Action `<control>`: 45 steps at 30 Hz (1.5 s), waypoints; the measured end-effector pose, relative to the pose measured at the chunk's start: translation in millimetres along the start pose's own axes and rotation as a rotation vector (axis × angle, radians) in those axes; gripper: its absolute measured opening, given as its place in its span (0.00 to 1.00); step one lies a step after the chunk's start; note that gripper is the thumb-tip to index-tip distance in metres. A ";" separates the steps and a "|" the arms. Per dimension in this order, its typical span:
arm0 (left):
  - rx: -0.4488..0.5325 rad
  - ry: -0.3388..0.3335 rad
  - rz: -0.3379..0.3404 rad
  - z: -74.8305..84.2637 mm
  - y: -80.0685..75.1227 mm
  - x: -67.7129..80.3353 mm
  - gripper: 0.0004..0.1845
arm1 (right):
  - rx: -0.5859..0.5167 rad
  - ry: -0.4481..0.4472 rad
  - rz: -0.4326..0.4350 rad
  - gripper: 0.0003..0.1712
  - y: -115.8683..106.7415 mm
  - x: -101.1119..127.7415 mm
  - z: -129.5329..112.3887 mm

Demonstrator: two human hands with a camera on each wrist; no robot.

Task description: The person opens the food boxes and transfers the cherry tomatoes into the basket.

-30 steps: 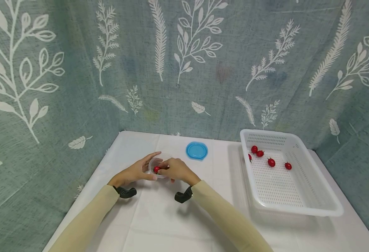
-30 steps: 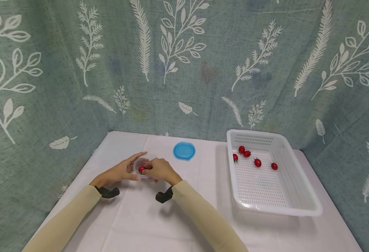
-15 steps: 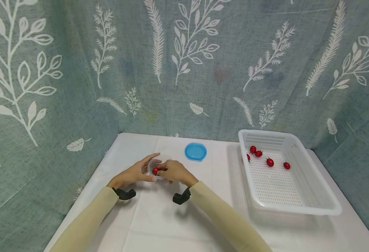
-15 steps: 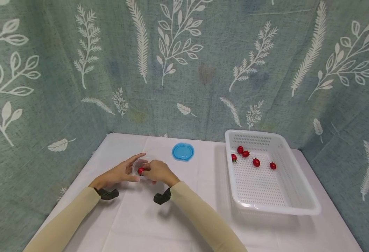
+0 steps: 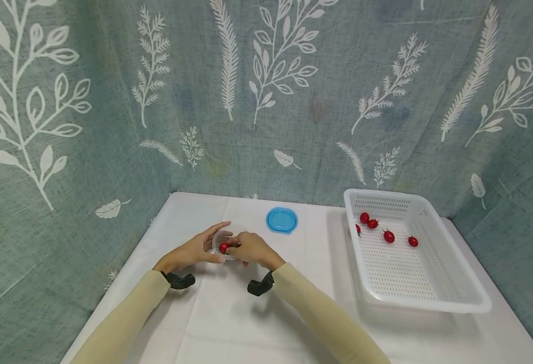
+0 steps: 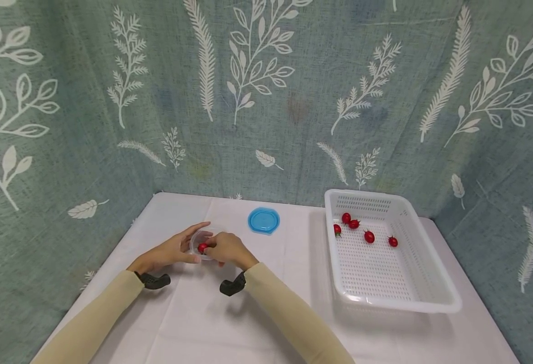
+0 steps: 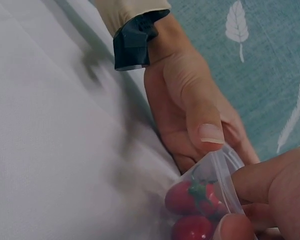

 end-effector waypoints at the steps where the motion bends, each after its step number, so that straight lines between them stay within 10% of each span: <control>1: -0.001 0.001 -0.001 -0.3 -0.3 -0.2 0.55 | -0.001 0.001 -0.003 0.16 -0.2 0.0 -0.4; 18: -0.018 -0.001 0.003 2.2 -2.4 0.2 0.56 | -0.058 0.038 -0.015 0.15 -2.1 -0.8 0.5; 33: -0.017 0.025 -0.001 1.0 1.3 0.6 0.55 | 0.410 -0.170 0.050 0.12 -23.5 4.6 -9.4; 45: -0.009 0.029 -0.001 -0.5 1.5 1.4 0.54 | 0.680 -0.142 -0.053 0.17 -15.6 6.2 -13.5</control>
Point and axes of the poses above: each hand's wrist, its own x-axis away from the middle knuckle, its own y-axis out of the palm, z = x × y, the point moved 4 cm from there along -x, towards the middle knuckle, and after that the axes turned 11 degrees about z, right-handed, at the moved point
